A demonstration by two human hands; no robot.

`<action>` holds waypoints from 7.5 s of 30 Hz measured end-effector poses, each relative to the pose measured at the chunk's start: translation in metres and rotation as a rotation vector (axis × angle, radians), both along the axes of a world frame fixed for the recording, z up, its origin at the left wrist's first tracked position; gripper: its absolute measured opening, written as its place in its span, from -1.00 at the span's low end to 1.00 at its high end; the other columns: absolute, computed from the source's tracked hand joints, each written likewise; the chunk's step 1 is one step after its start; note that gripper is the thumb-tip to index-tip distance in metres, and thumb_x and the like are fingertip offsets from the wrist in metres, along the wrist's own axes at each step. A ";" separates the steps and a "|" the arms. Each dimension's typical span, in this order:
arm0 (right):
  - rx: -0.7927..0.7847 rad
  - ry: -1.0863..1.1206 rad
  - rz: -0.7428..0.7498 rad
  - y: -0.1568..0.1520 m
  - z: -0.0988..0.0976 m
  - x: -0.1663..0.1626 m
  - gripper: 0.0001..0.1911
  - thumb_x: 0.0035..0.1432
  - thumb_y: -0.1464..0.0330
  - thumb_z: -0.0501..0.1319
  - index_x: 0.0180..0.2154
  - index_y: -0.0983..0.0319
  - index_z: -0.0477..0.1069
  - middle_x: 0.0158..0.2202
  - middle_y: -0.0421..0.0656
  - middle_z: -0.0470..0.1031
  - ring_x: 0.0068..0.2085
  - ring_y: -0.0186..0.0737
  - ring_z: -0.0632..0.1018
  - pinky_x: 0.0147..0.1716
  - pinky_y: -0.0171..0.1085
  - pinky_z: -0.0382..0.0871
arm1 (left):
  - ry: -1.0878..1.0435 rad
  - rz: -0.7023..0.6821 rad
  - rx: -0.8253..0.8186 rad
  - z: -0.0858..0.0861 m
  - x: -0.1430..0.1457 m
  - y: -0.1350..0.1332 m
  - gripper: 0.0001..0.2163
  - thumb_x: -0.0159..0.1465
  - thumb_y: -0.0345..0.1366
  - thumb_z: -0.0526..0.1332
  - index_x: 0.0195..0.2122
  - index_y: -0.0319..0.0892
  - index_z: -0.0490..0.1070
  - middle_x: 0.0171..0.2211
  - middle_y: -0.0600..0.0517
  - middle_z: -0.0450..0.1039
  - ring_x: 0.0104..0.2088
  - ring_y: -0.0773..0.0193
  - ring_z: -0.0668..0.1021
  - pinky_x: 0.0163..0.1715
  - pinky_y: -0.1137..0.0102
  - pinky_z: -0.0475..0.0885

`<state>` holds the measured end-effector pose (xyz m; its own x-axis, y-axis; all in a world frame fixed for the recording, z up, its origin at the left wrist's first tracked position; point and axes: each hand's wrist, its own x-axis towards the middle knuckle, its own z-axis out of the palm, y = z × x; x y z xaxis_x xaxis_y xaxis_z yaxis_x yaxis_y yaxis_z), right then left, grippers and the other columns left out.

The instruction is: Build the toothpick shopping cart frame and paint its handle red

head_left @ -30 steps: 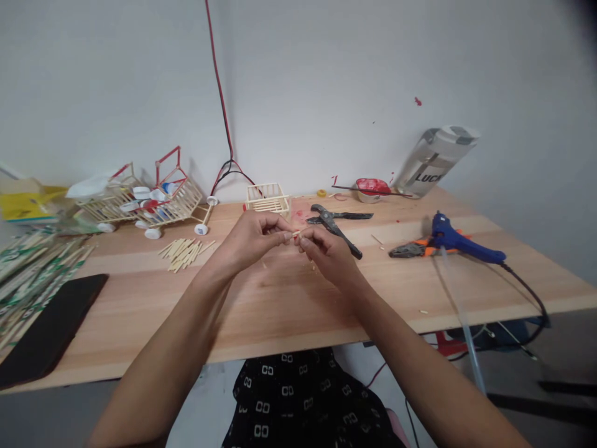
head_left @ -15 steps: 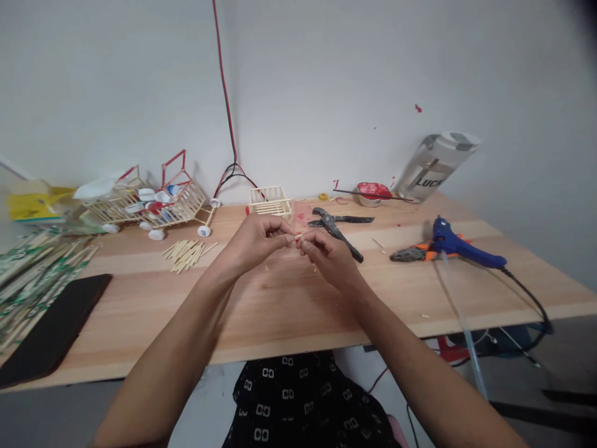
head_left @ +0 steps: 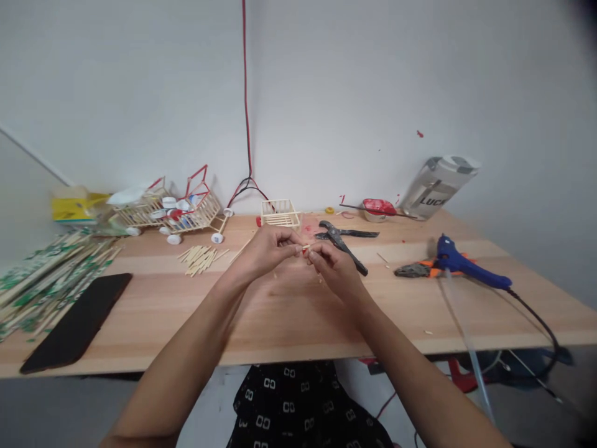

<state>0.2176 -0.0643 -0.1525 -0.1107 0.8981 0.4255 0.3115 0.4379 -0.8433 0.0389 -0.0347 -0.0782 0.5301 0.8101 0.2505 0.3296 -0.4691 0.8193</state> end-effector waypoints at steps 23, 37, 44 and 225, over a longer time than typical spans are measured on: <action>0.048 0.006 0.048 0.001 -0.005 -0.002 -0.80 0.26 0.25 0.09 -0.33 0.22 0.38 -0.37 -0.16 0.44 -0.32 -0.24 0.45 -0.29 -0.28 0.28 | -0.042 -0.030 -0.010 -0.003 -0.005 -0.002 -0.91 0.10 -0.44 0.24 -0.41 -0.30 0.56 -0.50 0.02 0.54 -0.46 0.37 0.47 -0.43 0.51 0.30; 0.025 0.033 0.018 0.004 -0.009 0.001 -0.75 0.24 0.19 0.10 -0.33 0.22 0.39 -0.38 -0.17 0.42 -0.34 -0.24 0.41 -0.33 -0.29 0.23 | 0.030 -0.035 0.007 0.011 0.000 -0.001 -0.91 0.07 -0.45 0.24 -0.45 -0.34 0.55 -0.61 0.10 0.41 -0.54 0.44 0.37 -0.51 0.54 0.20; -0.010 0.024 -0.018 0.003 -0.006 -0.001 -0.76 0.24 0.20 0.09 -0.34 0.23 0.38 -0.42 -0.20 0.39 -0.41 -0.28 0.37 -0.38 -0.31 0.21 | 0.032 -0.102 -0.025 0.011 0.002 0.009 -0.91 0.10 -0.47 0.24 -0.44 -0.31 0.55 -0.53 0.05 0.52 -0.48 0.40 0.49 -0.43 0.55 0.29; -0.166 0.055 0.017 -0.002 -0.001 -0.008 -0.81 0.28 0.28 0.08 -0.32 0.19 0.39 -0.40 -0.22 0.41 -0.39 -0.32 0.39 -0.37 -0.32 0.22 | -0.163 0.025 -0.123 -0.013 -0.001 0.013 -0.80 0.05 -0.56 0.22 -0.39 -0.23 0.62 -0.53 0.03 0.54 -0.57 0.44 0.45 -0.53 0.54 0.39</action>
